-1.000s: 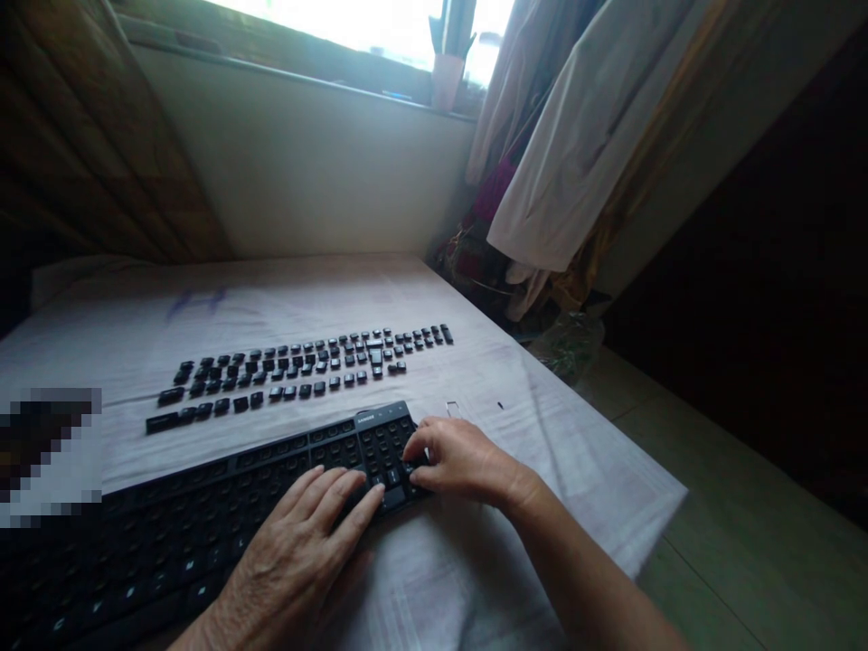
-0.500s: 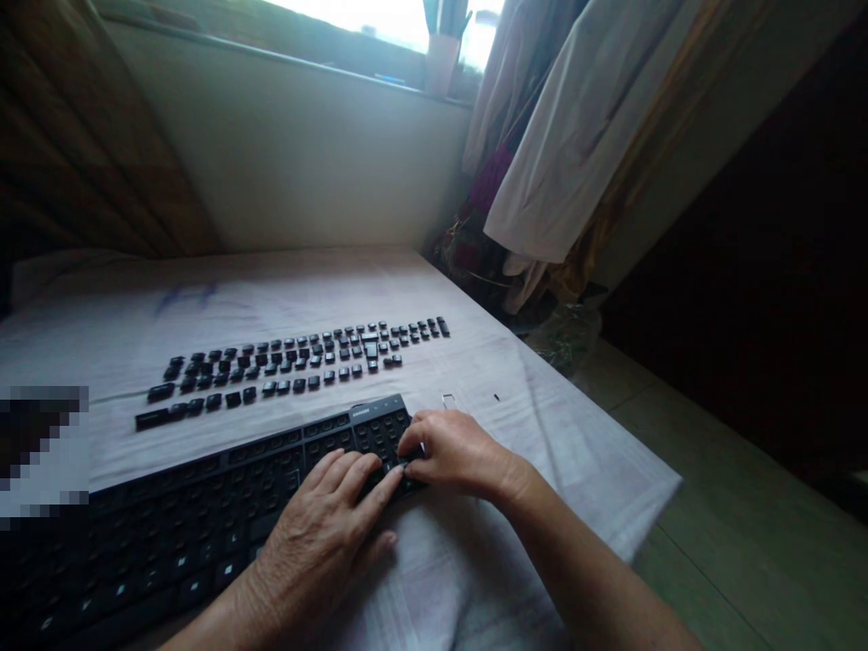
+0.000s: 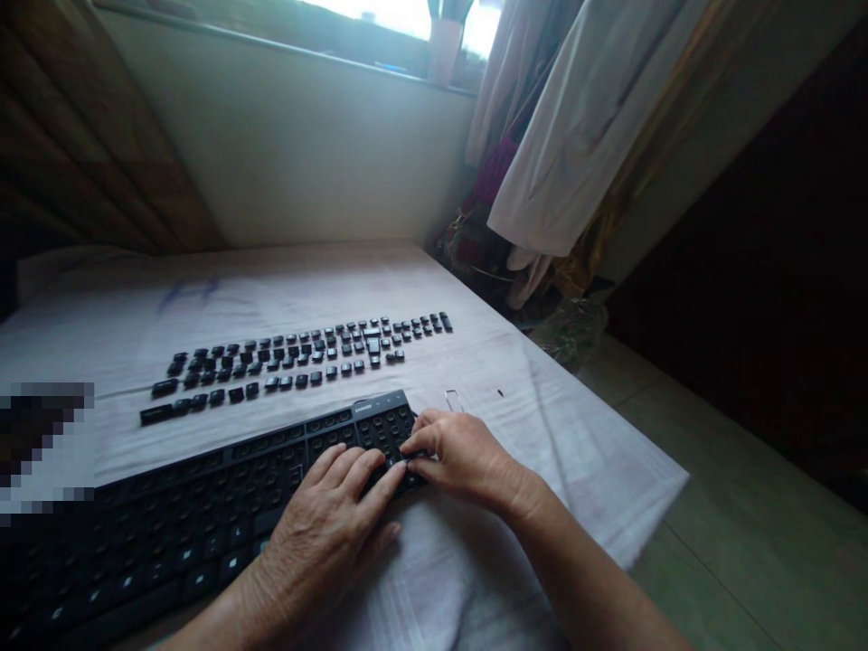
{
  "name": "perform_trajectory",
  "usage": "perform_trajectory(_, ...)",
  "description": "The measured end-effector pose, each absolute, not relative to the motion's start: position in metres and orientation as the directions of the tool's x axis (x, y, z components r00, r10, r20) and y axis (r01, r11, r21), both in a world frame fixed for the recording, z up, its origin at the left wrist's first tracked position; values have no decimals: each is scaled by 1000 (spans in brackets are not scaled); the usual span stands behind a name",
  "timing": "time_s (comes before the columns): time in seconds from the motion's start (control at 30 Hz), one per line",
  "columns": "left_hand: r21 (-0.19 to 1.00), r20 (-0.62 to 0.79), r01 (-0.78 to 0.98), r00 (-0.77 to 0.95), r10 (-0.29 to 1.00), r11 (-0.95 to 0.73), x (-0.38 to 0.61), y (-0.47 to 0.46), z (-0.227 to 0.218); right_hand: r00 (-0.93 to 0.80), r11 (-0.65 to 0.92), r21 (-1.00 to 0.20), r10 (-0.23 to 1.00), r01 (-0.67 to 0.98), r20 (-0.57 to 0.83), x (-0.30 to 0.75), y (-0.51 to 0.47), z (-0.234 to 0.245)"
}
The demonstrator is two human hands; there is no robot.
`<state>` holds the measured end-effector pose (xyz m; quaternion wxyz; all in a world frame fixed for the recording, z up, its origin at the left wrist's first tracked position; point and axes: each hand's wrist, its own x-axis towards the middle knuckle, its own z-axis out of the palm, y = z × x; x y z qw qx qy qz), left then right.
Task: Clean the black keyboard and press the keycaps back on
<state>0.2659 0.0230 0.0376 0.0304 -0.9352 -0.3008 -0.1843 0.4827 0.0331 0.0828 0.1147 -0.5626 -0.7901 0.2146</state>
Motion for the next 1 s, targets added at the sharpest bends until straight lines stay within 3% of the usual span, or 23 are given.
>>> perform_trajectory(0.27,50,400,577,736,545,-815,268,24,37,-336,274,-462,940,843,-57,482,32,82)
perform_trajectory(0.73,30,490,575,704,513,-818,268,23,29,-325,275,-347,941,897,-94,475,32,92)
perform_trajectory(1.0,16,418,589,730,540,-808,267,22,28,-330,287,-302,939,909,-100,471,35,92)
